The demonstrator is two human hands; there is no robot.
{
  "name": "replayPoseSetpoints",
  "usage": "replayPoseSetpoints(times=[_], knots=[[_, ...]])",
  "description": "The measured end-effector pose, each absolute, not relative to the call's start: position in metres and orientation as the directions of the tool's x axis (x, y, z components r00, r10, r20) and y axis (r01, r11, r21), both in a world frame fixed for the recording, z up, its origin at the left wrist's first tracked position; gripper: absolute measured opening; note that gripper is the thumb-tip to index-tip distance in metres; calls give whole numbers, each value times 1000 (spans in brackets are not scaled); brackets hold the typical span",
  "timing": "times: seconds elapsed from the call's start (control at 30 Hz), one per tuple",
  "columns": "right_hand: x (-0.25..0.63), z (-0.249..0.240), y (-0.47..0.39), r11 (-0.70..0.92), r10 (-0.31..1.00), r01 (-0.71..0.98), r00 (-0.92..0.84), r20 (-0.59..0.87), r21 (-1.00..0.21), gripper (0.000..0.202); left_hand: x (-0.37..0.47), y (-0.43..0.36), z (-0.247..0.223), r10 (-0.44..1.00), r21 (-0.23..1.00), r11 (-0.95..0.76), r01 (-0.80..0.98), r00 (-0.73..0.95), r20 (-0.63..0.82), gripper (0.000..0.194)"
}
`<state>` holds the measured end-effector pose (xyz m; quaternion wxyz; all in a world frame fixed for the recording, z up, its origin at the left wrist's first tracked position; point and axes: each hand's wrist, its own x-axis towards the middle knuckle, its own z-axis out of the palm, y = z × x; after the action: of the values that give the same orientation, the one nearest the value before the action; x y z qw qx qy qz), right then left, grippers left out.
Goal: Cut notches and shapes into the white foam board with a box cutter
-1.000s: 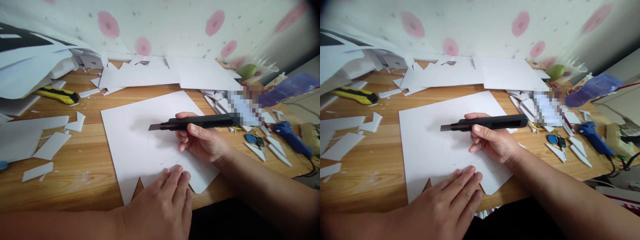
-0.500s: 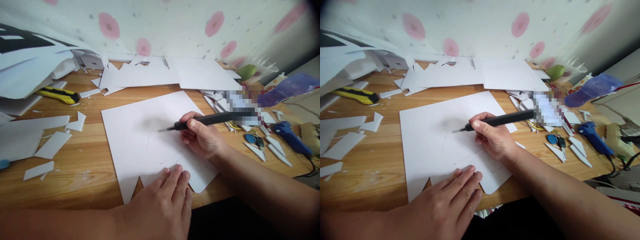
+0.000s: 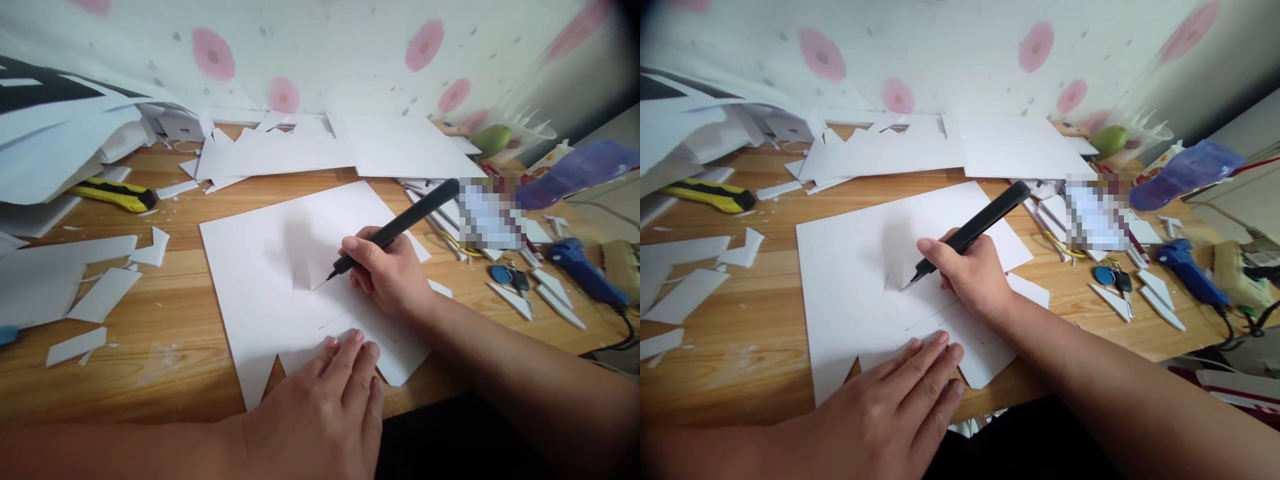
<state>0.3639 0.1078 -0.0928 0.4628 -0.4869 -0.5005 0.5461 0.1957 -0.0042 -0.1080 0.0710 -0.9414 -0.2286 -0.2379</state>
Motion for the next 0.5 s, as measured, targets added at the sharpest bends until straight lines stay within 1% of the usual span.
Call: replayPoseSetpoints(times=[0.23, 0.4, 0.5], knots=[[365, -93, 106, -58, 991, 12, -121, -59, -998, 38, 193, -3, -102, 401, -34, -886, 462, 802, 442, 26], [364, -86, 104, -27, 992, 83, -121, -37, -996, 39, 193, -4, -101, 406, -26, -884, 467, 794, 453, 28], [360, -79, 102, 9, 997, 178, -79, -5, -984, 36, 194, -5, -103, 408, -27, -883, 469, 794, 452, 30]])
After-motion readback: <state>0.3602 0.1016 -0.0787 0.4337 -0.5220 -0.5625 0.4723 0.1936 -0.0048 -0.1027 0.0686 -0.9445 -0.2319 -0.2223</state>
